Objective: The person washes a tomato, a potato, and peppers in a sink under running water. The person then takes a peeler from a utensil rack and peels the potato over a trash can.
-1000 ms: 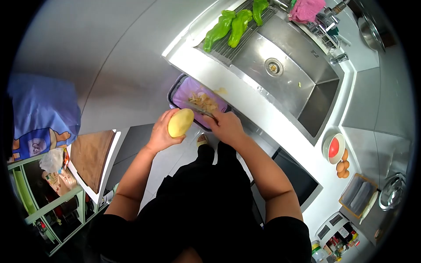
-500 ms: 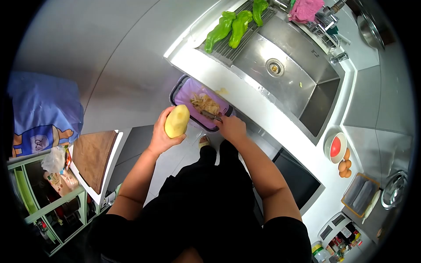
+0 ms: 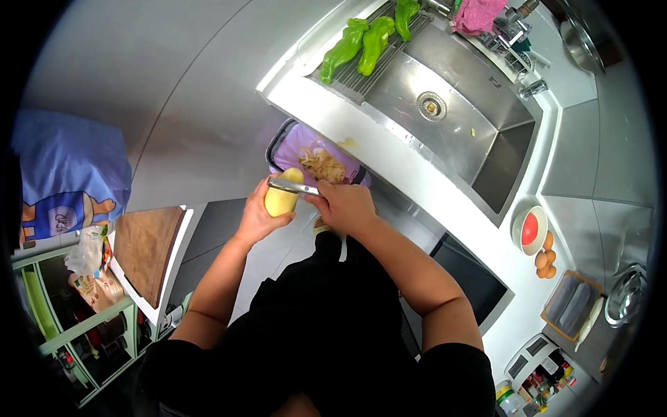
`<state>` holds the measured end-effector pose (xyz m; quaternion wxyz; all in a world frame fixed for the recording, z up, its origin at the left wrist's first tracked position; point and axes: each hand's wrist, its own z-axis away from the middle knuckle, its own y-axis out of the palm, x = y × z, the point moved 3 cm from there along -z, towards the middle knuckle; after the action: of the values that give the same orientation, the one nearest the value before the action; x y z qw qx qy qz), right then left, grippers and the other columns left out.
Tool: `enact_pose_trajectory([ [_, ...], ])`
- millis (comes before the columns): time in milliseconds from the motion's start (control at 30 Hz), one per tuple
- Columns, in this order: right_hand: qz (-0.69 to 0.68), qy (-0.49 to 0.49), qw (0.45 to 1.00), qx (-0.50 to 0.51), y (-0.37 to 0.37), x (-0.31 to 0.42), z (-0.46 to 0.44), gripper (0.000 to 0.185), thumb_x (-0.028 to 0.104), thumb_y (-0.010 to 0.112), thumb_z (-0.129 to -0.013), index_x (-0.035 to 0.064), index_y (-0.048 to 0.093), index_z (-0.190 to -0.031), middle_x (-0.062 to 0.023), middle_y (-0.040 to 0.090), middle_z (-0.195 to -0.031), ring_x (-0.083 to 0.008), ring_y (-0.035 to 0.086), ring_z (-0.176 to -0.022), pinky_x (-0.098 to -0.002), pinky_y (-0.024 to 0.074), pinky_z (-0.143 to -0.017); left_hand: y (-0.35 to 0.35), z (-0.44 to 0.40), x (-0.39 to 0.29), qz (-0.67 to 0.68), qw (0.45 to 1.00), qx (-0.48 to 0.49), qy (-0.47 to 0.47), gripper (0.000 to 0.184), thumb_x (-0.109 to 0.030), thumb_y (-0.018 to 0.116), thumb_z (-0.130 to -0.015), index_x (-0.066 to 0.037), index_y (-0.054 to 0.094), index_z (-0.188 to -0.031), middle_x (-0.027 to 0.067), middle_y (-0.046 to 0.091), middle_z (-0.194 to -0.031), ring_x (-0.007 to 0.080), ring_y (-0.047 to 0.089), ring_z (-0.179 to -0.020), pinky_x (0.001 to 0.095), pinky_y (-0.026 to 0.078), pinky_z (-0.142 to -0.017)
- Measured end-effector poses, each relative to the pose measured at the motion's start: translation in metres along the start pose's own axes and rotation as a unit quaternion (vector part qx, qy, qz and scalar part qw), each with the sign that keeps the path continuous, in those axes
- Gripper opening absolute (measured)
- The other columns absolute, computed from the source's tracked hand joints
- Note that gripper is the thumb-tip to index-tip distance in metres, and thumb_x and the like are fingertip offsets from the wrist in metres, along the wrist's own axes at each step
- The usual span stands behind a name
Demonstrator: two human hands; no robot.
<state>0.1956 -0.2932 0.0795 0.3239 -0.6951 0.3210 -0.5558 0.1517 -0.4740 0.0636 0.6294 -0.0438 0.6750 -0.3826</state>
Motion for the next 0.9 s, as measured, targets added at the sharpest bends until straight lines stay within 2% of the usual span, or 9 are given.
enact_pose_trajectory([
  [133, 0.044, 0.096, 0.994, 0.038, 0.023, -0.052, 0.008, 0.032, 0.039, 0.052, -0.081, 0.0089, 0.053, -0.071, -0.0101, 0.053, -0.05, -0.0302, 0.056, -0.051, -0.0416, 0.0423, -0.045, -0.002, 0.007, -0.005, 0.019, 0.997, 0.068, 0.015, 0.073, -0.02, 0.074, -0.052, -0.004, 0.042, -0.116, 0.0148, 0.051, -0.107, 0.0302, 0.051, -0.099, 0.0359, 0.041, -0.084],
  [200, -0.06, 0.198, 0.976, 0.074, 0.02, -0.058, 0.015, 0.033, 0.039, 0.051, -0.081, 0.0082, 0.054, -0.071, -0.0125, 0.054, -0.053, -0.0323, 0.056, -0.053, -0.0438, 0.0424, -0.047, -0.003, 0.012, -0.003, 0.009, 1.0, 0.019, -0.001, 0.073, -0.02, 0.074, -0.053, -0.004, 0.041, -0.116, 0.0146, 0.051, -0.108, 0.0301, 0.05, -0.099, 0.0359, 0.041, -0.085],
  [267, -0.076, 0.185, 0.978, 0.066, 0.015, -0.043, 0.012, 0.032, 0.039, 0.052, -0.08, 0.0081, 0.053, -0.071, -0.0125, 0.053, -0.052, -0.0326, 0.055, -0.052, -0.0441, 0.0422, -0.047, -0.002, 0.009, 0.001, 0.004, 1.0, 0.014, -0.015, 0.073, -0.02, 0.074, -0.053, -0.004, 0.042, -0.116, 0.0145, 0.05, -0.109, 0.0302, 0.05, -0.101, 0.0358, 0.04, -0.085],
  [367, -0.036, 0.065, 0.996, 0.048, 0.0, -0.003, 0.009, 0.031, 0.038, 0.053, -0.08, 0.0085, 0.051, -0.069, -0.0114, 0.053, -0.052, -0.0318, 0.055, -0.052, -0.0438, 0.0421, -0.047, 0.002, 0.009, 0.002, -0.03, 0.999, 0.018, -0.016, 0.073, -0.021, 0.074, -0.053, -0.004, 0.042, -0.116, 0.0145, 0.05, -0.11, 0.0307, 0.049, -0.102, 0.0359, 0.04, -0.085],
  [467, -0.005, 0.064, 0.997, 0.043, 0.011, -0.013, 0.01, 0.03, 0.038, 0.053, -0.08, 0.0089, 0.053, -0.071, -0.0114, 0.054, -0.053, -0.0313, 0.056, -0.052, -0.0433, 0.0426, -0.047, 0.001, 0.007, -0.001, -0.027, 1.0, -0.003, -0.004, 0.073, -0.021, 0.074, -0.053, -0.004, 0.042, -0.116, 0.0146, 0.05, -0.109, 0.0312, 0.049, -0.101, 0.036, 0.041, -0.086],
  [567, 0.055, 0.105, 0.992, 0.029, 0.028, -0.058, 0.018, 0.027, 0.034, 0.056, -0.079, 0.0093, 0.051, -0.07, -0.0121, 0.051, -0.05, -0.0332, 0.053, -0.049, -0.0414, 0.0403, -0.044, 0.005, 0.005, -0.005, -0.027, 0.998, 0.059, -0.008, 0.072, -0.021, 0.074, -0.053, -0.004, 0.042, -0.116, 0.0149, 0.05, -0.109, 0.0313, 0.05, -0.1, 0.036, 0.041, -0.085],
  [700, -0.026, 0.1, 0.995, 0.013, 0.017, -0.034, 0.017, 0.031, 0.037, 0.054, -0.08, 0.0082, 0.051, -0.07, -0.0118, 0.052, -0.05, -0.0332, 0.054, -0.049, -0.0428, 0.0412, -0.044, 0.006, 0.009, -0.002, -0.034, 0.999, 0.017, -0.018, 0.071, -0.02, 0.073, -0.053, -0.004, 0.043, -0.115, 0.0149, 0.051, -0.107, 0.0311, 0.051, -0.098, 0.0367, 0.042, -0.084],
  [800, -0.003, 0.091, 0.994, 0.064, 0.011, -0.01, 0.012, 0.029, 0.037, 0.053, -0.079, 0.0088, 0.056, -0.075, -0.0121, 0.056, -0.054, -0.0322, 0.056, -0.051, -0.0432, 0.0434, -0.046, 0.007, 0.002, 0.0, -0.042, 0.999, -0.01, -0.016, 0.07, -0.019, 0.073, -0.053, -0.005, 0.043, -0.115, 0.0141, 0.051, -0.105, 0.0305, 0.051, -0.098, 0.0362, 0.041, -0.083],
  [900, 0.034, 0.081, 0.995, 0.039, 0.016, -0.017, 0.009, 0.029, 0.037, 0.053, -0.08, 0.0083, 0.056, -0.075, -0.0121, 0.055, -0.054, -0.0319, 0.056, -0.053, -0.0433, 0.0438, -0.048, 0.004, 0.002, 0.001, -0.043, 0.999, -0.002, -0.02, 0.07, -0.019, 0.073, -0.053, -0.005, 0.043, -0.114, 0.0138, 0.051, -0.104, 0.0301, 0.05, -0.098, 0.0353, 0.041, -0.084],
])
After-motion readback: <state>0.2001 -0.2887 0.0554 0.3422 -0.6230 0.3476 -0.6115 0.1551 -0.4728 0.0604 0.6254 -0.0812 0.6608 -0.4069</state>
